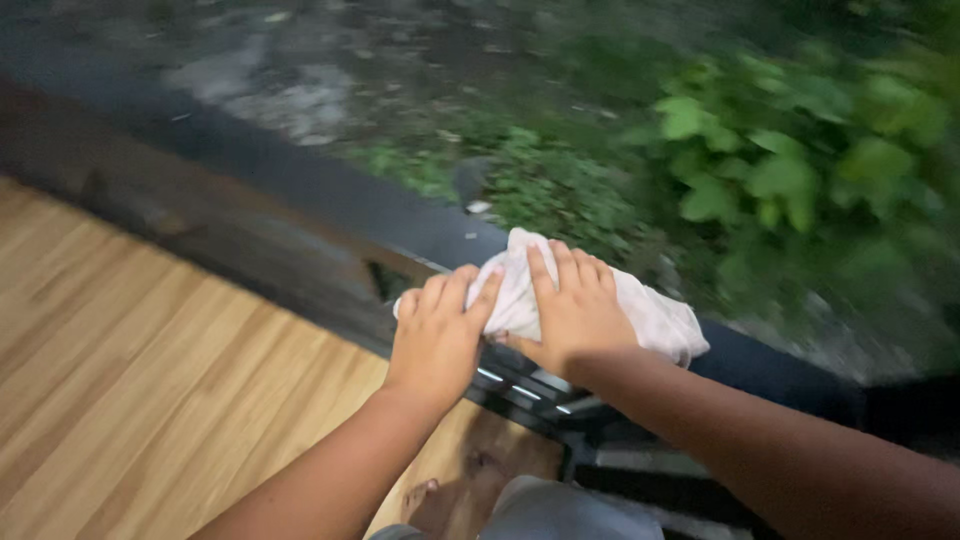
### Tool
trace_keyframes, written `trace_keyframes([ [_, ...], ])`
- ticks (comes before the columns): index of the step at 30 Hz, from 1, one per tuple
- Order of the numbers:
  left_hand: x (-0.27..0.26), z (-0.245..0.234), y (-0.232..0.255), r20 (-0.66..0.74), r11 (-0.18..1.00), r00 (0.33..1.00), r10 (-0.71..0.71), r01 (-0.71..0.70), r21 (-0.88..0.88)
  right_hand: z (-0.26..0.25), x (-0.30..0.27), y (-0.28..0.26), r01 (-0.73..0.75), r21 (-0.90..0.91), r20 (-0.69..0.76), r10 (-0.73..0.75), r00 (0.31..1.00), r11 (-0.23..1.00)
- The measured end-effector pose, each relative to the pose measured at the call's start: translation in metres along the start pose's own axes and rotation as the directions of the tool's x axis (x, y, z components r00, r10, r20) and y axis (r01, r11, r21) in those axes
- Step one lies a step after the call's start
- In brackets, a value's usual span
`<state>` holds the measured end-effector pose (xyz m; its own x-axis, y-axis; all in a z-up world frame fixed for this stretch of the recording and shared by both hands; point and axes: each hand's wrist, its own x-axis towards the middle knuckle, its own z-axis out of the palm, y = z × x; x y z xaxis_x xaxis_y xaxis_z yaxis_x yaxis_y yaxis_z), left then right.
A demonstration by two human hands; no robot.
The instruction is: The person wipes a black metal railing with a light-colored cloth. The person moves along the railing, wiping the top and vertical bars with both hands.
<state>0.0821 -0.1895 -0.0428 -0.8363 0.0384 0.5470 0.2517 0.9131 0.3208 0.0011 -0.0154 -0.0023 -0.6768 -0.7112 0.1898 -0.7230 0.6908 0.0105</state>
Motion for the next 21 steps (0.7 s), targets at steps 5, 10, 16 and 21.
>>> trace_keyframes([
  [5,-0.015,-0.011,-0.032,-0.026,0.931,0.961,-0.277,0.275,0.241,0.018,0.059,-0.038,0.065,-0.070,0.062,-0.061,0.996,0.995],
  [10,-0.009,-0.019,-0.059,-0.002,0.821,0.890,-0.456,0.421,0.385,0.038,0.101,-0.060,0.083,0.020,0.078,-0.084,0.993,0.996],
  [16,-0.014,-0.010,-0.007,0.208,0.864,0.873,-0.440,0.349,0.363,0.046,0.043,-0.007,0.315,-0.057,-0.045,-0.318,0.947,0.947],
  [21,-0.018,0.024,0.066,0.470,0.963,0.843,-0.263,0.259,0.076,0.004,-0.051,0.050,0.235,0.112,0.158,-0.251,0.955,0.965],
])
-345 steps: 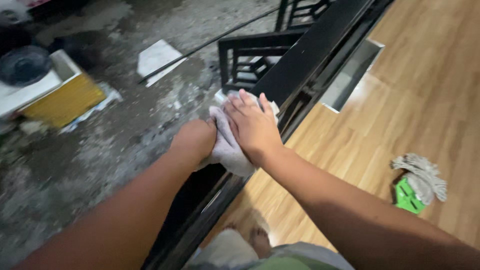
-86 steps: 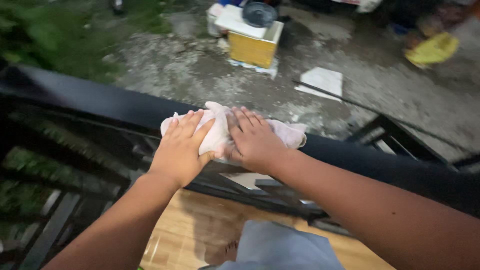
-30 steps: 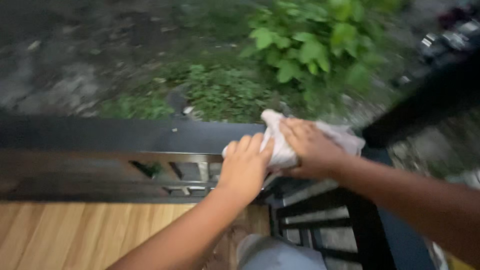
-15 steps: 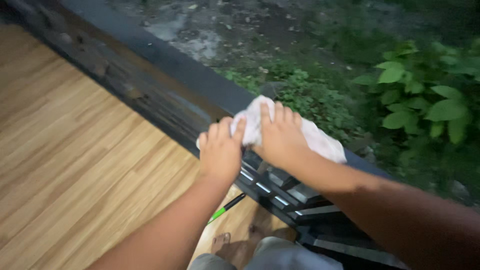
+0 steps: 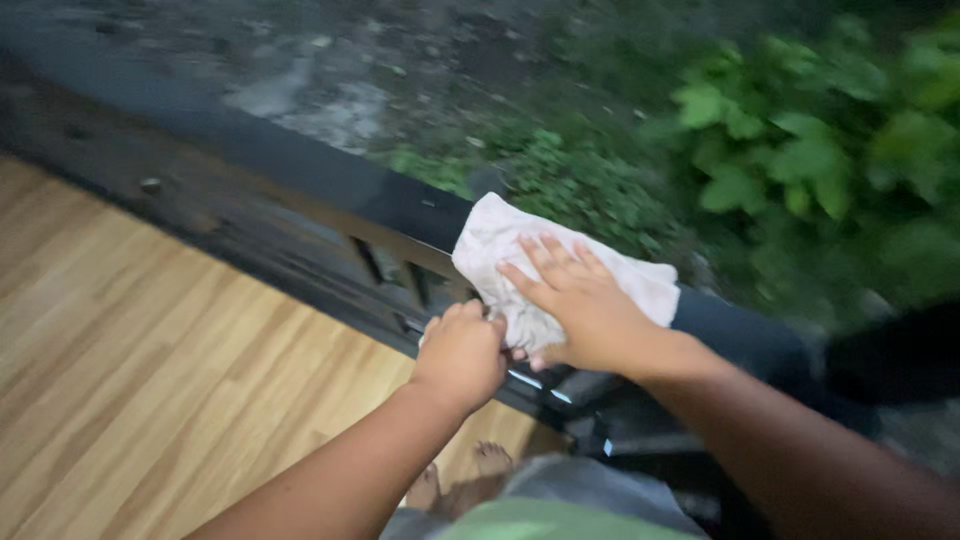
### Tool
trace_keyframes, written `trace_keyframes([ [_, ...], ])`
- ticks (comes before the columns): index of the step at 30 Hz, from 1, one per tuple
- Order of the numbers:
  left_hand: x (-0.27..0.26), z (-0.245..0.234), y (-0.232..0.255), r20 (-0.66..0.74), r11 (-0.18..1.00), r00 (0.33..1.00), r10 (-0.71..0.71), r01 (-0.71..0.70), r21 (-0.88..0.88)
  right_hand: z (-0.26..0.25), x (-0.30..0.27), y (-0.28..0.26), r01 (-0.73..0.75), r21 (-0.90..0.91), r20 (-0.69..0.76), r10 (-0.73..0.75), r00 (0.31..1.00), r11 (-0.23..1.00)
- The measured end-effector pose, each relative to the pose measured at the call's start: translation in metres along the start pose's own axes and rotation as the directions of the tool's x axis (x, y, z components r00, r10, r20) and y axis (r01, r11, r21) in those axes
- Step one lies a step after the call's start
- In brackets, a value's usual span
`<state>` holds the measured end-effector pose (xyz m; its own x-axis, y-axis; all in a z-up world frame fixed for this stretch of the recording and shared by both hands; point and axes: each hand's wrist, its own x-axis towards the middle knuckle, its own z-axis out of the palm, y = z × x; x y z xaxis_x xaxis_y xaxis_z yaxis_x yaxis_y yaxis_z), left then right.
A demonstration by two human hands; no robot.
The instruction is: The person wipes a black metal railing with a light-colored cloth. The person moves along the railing, wiping the top and vertical bars with both hands.
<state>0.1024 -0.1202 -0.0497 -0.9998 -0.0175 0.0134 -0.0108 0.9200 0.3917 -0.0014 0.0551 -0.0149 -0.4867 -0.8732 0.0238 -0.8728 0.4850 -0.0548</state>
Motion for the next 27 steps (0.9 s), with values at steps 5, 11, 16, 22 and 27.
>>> trace_keyframes([
  [5,0.006,0.012,0.015,-0.042,0.981,0.981,0.191,-0.192,-0.039,-0.007,-0.035,0.001,-0.089,0.073,-0.194,0.102,0.976,0.993],
  [11,-0.006,-0.005,-0.032,-0.226,0.988,0.970,0.086,-0.113,-0.108,-0.003,0.029,-0.011,-0.228,-0.069,-0.213,0.209,0.954,0.971],
  [16,-0.004,-0.032,-0.078,-0.434,0.989,0.901,-0.006,-0.058,-0.136,-0.006,0.106,-0.034,-0.332,0.054,-0.028,0.333,0.942,0.942],
  [22,0.029,-0.023,-0.111,-0.290,0.817,0.801,-0.523,0.376,-0.437,0.006,0.158,-0.061,-0.349,-0.018,-0.079,0.347,0.935,0.937],
  [27,0.074,-0.046,-0.114,0.200,0.321,0.656,-0.728,0.584,-0.746,0.020,0.196,-0.068,-0.312,-0.110,-0.113,0.300,0.947,0.944],
])
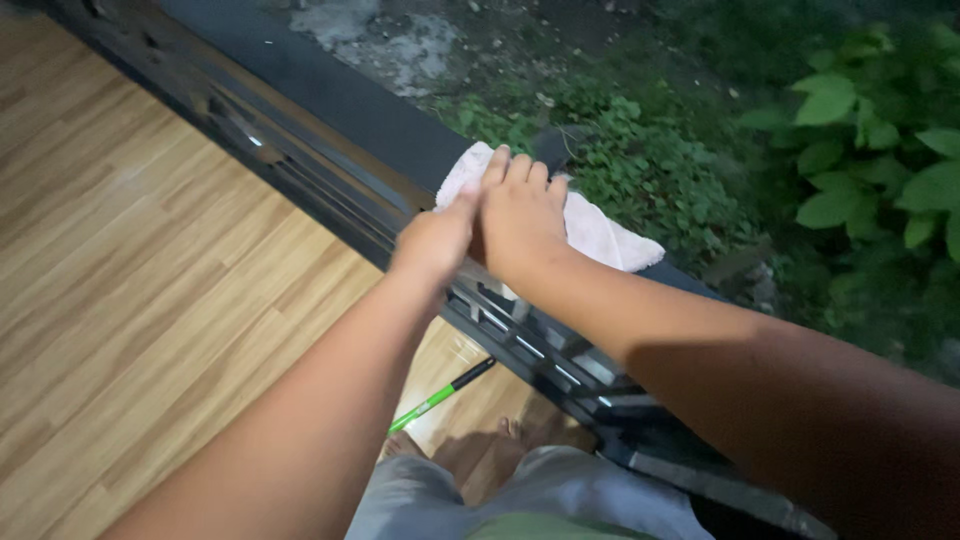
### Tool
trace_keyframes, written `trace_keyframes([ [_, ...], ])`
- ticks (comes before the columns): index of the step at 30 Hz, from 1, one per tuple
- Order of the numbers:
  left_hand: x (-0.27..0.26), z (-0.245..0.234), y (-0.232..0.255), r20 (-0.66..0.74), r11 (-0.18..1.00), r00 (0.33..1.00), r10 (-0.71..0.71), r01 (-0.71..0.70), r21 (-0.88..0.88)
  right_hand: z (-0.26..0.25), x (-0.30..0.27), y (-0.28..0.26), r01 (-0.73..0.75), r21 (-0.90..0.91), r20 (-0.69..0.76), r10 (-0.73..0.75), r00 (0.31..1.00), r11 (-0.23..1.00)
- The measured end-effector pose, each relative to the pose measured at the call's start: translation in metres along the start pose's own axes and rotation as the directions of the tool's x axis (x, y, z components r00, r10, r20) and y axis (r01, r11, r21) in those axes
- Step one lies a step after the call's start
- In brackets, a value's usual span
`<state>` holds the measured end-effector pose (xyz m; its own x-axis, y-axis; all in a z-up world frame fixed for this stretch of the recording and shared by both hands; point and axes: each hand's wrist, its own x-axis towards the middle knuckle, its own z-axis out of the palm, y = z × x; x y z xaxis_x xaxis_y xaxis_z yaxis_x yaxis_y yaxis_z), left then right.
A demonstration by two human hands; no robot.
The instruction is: The person wipes a black metal railing with a light-colored cloth. The person moves along the railing, wiping the top and vertical bars with both hands.
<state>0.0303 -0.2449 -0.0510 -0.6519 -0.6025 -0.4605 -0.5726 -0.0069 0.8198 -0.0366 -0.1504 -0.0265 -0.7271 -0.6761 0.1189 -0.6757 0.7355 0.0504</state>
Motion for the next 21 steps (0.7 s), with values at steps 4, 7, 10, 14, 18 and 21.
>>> trace_keyframes([
  [4,0.031,0.003,0.025,0.133,0.994,0.990,0.057,-0.044,-0.097,0.006,0.030,-0.020,0.019,0.056,0.067,-0.023,0.997,0.998],
  [7,0.058,-0.004,0.019,0.043,0.963,0.992,0.121,-0.107,-0.247,0.012,0.051,-0.028,0.056,0.026,0.099,-0.059,0.993,0.998],
  [10,0.073,-0.018,0.018,-0.115,0.963,0.991,-0.065,0.032,-0.267,0.020,0.075,-0.045,0.091,0.007,0.085,-0.092,0.992,0.996],
  [14,0.092,-0.051,0.029,-0.170,0.952,0.980,-0.101,0.045,-0.302,0.024,0.113,-0.072,0.103,0.049,0.106,-0.108,0.988,0.993],
  [18,0.127,-0.090,0.033,-0.177,0.929,0.980,-0.095,0.023,-0.371,0.027,0.158,-0.109,0.106,0.026,0.113,-0.109,0.988,0.994],
  [21,0.156,-0.116,0.032,-0.196,0.932,0.977,-0.084,0.008,-0.362,0.029,0.186,-0.131,0.130,0.010,0.127,-0.130,0.983,0.991],
])
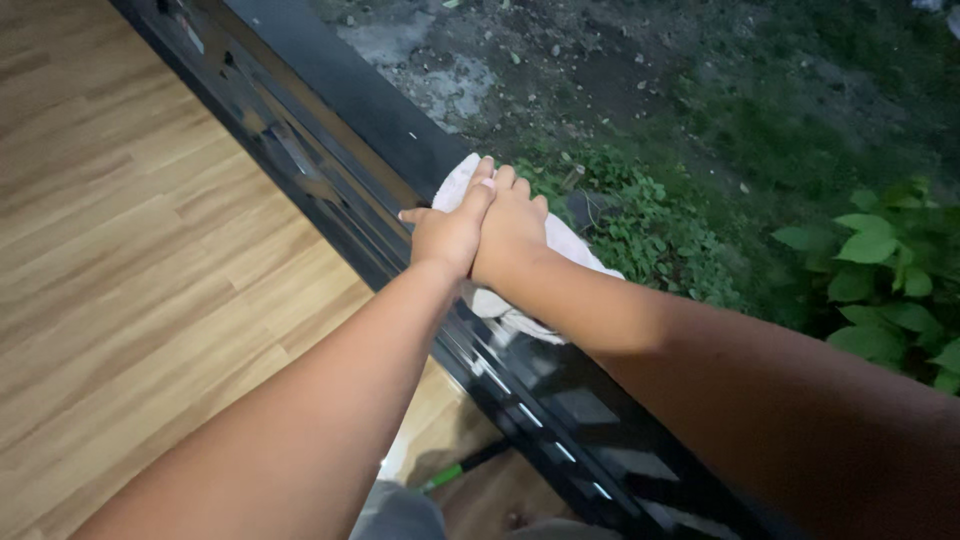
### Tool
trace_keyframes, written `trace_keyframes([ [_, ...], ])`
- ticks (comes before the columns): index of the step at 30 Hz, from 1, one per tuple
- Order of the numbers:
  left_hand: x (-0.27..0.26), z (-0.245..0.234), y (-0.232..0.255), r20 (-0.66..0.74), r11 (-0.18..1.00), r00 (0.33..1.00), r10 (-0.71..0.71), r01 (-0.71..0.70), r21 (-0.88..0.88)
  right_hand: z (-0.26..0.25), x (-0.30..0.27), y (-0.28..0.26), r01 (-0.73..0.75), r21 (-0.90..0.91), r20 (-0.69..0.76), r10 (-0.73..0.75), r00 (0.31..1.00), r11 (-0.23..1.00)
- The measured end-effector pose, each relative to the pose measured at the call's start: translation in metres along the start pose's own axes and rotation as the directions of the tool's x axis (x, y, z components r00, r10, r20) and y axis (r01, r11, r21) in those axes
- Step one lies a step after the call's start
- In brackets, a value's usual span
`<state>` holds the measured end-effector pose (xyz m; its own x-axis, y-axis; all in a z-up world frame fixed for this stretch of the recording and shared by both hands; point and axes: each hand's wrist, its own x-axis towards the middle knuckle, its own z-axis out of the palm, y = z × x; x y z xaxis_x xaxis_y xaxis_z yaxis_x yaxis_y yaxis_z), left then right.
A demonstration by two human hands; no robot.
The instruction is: The person wipes a black metal railing with a light-colored cloth. The person moves along the railing, wiping the top and vertical bars with both hands.
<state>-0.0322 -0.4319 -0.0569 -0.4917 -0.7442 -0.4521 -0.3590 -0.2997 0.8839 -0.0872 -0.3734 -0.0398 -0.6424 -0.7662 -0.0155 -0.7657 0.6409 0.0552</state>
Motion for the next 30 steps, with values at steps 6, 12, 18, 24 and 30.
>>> trace_keyframes([
  [6,0.046,-0.028,0.012,-0.039,0.983,0.998,0.040,-0.033,0.178,0.000,0.048,-0.016,0.077,0.045,-0.076,-0.073,0.994,0.996],
  [12,0.065,-0.065,0.012,-0.347,0.925,0.937,-0.045,0.171,0.340,-0.015,0.095,-0.032,0.088,0.206,-0.014,-0.087,0.996,0.975],
  [18,0.125,-0.076,0.025,0.040,0.942,0.986,-0.163,0.168,-0.289,-0.019,0.157,-0.069,0.150,0.231,-0.012,-0.152,0.988,0.961],
  [24,0.203,-0.113,0.037,0.366,0.864,0.928,-0.074,0.243,-0.442,-0.026,0.217,-0.101,0.184,0.241,0.042,-0.200,0.979,0.953],
  [30,0.251,-0.139,0.056,0.204,0.829,0.966,-0.160,0.244,-0.504,-0.021,0.270,-0.132,0.234,0.291,0.000,-0.245,0.970,0.928],
])
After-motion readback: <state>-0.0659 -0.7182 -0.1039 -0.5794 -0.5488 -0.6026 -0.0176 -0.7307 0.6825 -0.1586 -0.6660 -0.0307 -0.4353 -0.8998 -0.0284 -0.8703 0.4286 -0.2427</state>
